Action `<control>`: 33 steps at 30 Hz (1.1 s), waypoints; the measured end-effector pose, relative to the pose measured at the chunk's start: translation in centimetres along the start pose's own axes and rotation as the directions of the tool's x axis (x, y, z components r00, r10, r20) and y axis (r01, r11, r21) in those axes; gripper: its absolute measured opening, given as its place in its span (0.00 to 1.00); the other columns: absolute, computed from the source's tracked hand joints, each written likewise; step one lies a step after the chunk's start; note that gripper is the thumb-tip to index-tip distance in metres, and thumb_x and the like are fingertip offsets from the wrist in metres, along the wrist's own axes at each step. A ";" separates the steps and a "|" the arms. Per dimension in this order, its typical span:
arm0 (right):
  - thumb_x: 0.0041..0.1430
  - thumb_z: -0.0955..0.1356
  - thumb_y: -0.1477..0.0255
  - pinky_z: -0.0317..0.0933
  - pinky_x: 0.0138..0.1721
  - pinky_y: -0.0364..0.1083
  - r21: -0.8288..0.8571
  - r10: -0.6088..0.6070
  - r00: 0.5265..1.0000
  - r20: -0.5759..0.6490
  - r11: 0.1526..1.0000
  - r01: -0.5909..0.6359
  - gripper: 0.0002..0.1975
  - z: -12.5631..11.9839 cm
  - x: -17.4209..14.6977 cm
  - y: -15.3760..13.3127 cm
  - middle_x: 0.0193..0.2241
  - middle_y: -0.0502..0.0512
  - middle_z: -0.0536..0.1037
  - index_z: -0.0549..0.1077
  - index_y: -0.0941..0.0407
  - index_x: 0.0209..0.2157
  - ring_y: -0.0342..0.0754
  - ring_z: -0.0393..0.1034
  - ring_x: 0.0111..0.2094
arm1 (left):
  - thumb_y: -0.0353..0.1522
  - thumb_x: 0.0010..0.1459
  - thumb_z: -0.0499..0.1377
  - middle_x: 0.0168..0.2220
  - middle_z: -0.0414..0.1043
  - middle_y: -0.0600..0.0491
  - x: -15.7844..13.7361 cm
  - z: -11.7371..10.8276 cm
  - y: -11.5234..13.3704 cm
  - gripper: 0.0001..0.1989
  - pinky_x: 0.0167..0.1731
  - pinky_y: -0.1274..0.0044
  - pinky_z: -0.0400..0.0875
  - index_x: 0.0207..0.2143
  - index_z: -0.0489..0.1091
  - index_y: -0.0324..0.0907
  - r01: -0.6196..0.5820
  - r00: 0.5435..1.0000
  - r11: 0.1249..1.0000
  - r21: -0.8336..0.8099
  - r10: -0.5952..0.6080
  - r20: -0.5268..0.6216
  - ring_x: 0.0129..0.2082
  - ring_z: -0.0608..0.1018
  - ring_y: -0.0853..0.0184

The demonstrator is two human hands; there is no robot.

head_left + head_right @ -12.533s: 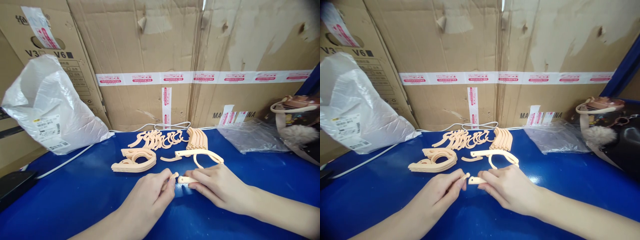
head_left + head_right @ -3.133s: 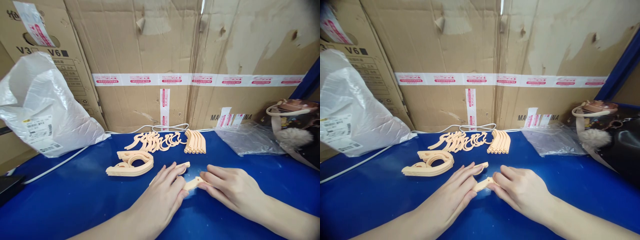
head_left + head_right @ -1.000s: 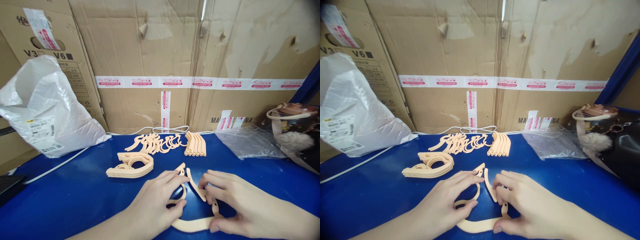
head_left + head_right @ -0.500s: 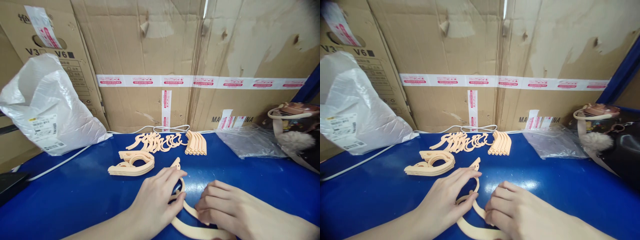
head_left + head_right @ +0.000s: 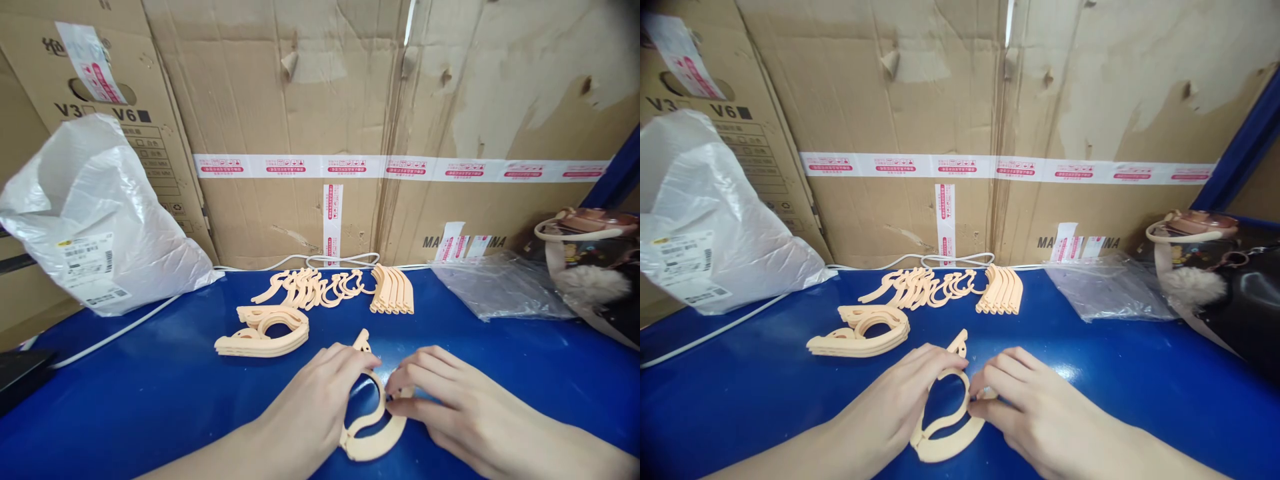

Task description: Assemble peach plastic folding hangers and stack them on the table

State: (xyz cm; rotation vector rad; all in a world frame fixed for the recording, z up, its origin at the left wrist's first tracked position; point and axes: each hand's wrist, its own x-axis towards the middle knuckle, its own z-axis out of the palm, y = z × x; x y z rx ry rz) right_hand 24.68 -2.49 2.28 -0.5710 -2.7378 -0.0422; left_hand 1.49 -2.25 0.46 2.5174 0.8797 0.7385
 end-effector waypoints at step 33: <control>0.62 0.65 0.61 0.60 0.39 0.48 0.207 0.485 0.871 0.071 0.847 -0.489 0.12 -0.4 -0.7 1.9 0.31 0.52 0.73 0.73 0.54 0.32 0.48 0.66 0.35 | 0.47 0.41 0.69 0.48 0.62 0.43 0.2 -0.6 0.1 0.40 0.46 0.62 0.70 0.53 0.61 0.38 0.090 0.986 0.994 0.064 -0.098 0.137 0.46 0.70 0.54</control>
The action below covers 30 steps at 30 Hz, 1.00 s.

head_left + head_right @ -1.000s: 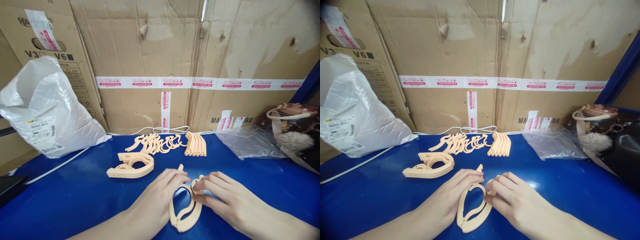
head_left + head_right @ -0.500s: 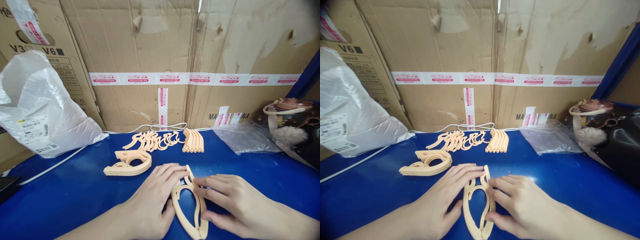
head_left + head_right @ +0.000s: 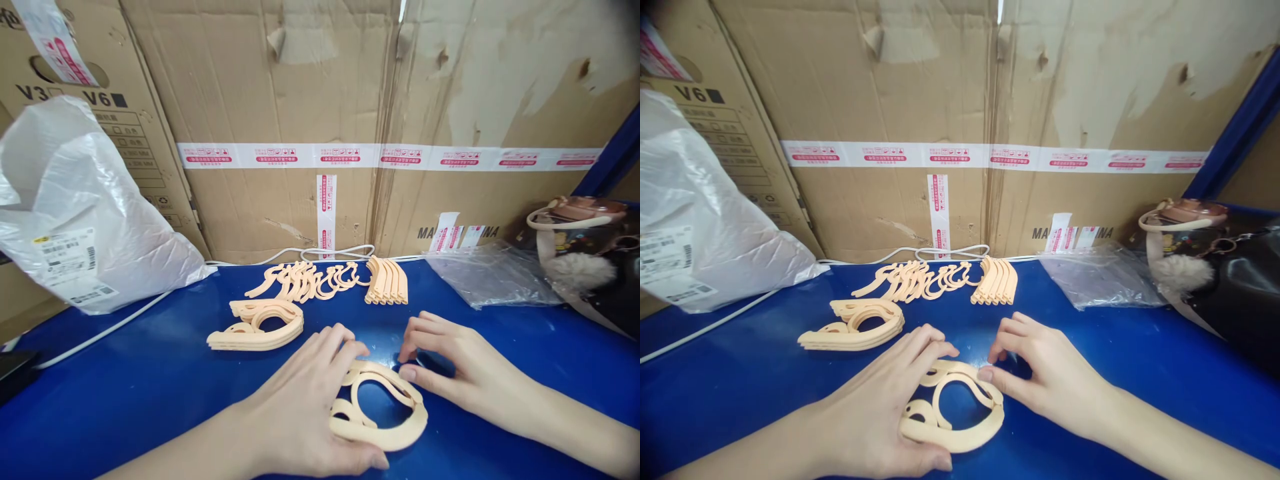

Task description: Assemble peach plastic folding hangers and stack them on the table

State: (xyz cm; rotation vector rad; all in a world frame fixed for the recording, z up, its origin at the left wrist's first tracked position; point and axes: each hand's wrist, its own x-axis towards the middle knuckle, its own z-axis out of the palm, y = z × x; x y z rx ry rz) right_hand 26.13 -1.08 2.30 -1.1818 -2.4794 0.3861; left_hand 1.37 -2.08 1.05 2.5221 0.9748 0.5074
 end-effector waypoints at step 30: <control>0.50 0.71 0.52 0.39 0.22 0.41 0.747 0.242 0.915 0.324 0.529 -0.404 0.22 0.9 0.6 -0.1 0.18 0.42 0.55 0.66 0.58 0.24 0.38 0.42 0.20 | 0.49 0.52 0.62 0.60 0.59 0.40 -0.3 0.8 -0.6 0.47 0.53 0.56 0.62 0.66 0.42 0.42 -0.124 0.978 0.975 0.183 0.151 -0.141 0.56 0.65 0.49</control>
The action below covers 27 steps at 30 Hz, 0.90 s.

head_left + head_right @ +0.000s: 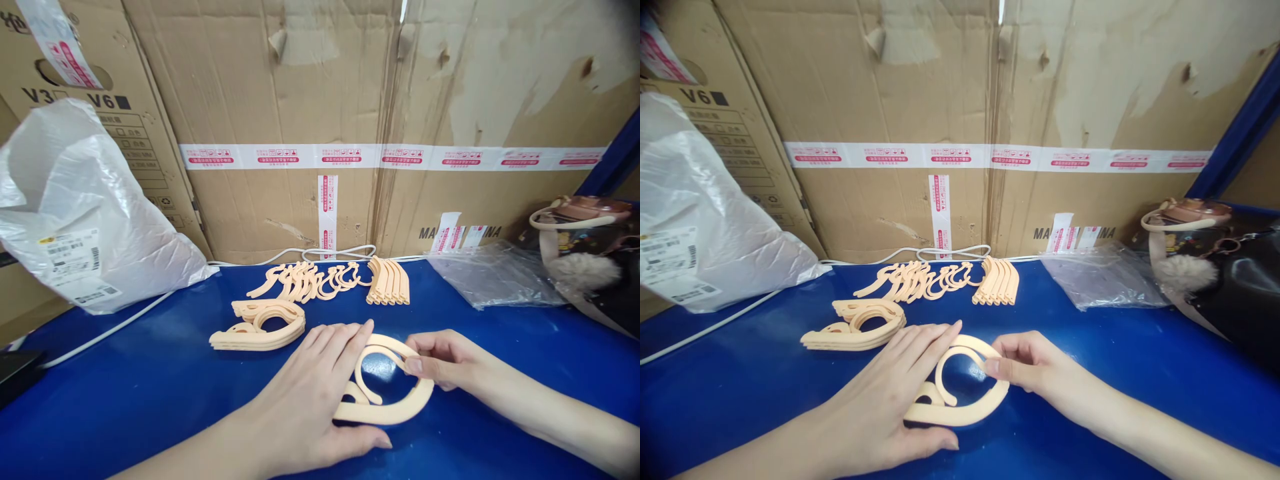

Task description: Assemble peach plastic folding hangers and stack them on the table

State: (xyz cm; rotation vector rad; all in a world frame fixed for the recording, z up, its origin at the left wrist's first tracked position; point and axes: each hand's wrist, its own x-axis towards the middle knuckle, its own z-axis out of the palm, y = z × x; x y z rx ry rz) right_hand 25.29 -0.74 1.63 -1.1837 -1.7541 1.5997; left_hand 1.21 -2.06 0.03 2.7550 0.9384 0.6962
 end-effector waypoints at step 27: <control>0.57 0.68 0.57 0.39 0.18 0.39 0.106 -0.067 0.997 0.045 0.992 0.062 0.19 0.0 -0.3 -0.6 0.19 0.42 0.55 0.65 0.59 0.27 0.35 0.43 0.18 | 0.53 0.51 0.61 0.58 0.62 0.41 0.7 -2.4 0.7 0.46 0.53 0.60 0.64 0.64 0.47 0.40 -0.022 0.999 0.997 0.078 0.024 -0.022 0.57 0.66 0.51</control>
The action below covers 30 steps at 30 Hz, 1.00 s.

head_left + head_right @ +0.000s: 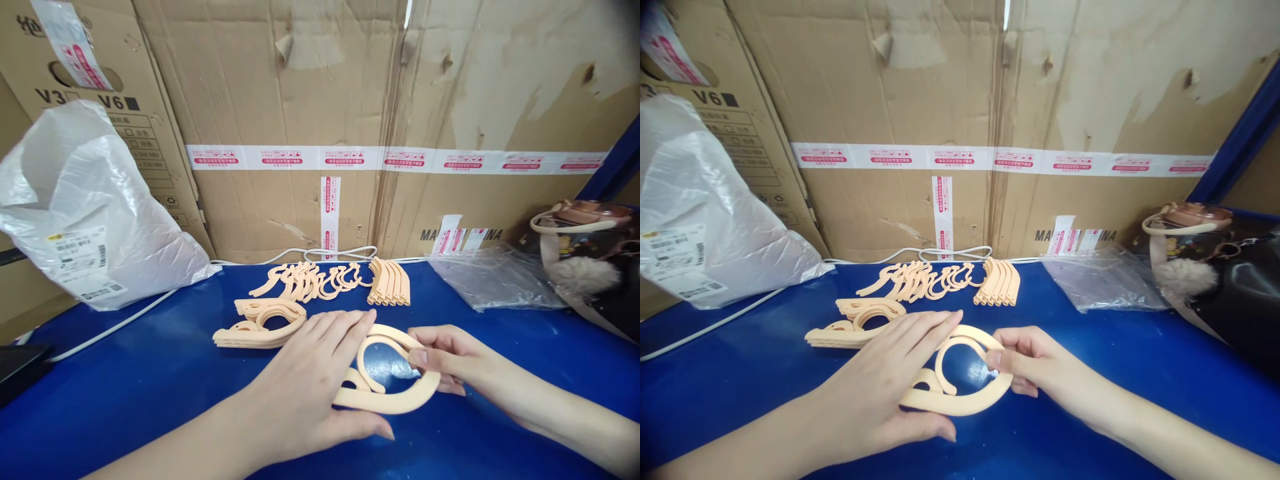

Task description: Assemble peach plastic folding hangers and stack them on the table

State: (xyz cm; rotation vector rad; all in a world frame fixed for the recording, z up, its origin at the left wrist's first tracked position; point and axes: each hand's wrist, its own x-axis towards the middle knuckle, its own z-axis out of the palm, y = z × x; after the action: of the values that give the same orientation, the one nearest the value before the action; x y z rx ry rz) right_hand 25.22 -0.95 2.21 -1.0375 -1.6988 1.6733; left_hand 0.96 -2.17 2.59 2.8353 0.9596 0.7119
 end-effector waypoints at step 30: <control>0.66 0.61 0.65 0.56 0.54 0.50 -0.870 -0.328 0.899 0.290 0.302 0.391 0.15 0.2 1.3 0.2 0.54 0.58 0.66 0.68 0.53 0.51 0.50 0.60 0.54 | 0.46 0.51 0.63 0.55 0.65 0.53 -3.3 -7.9 -8.3 0.32 0.52 0.72 0.66 0.56 0.59 0.49 0.493 0.865 0.870 -0.025 -0.486 0.122 0.54 0.70 0.57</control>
State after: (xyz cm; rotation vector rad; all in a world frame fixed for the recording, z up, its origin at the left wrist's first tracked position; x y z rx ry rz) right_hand 24.31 -0.01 1.81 -0.8682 -2.7392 0.3114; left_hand -9.51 1.93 6.61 2.3849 1.5267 0.4985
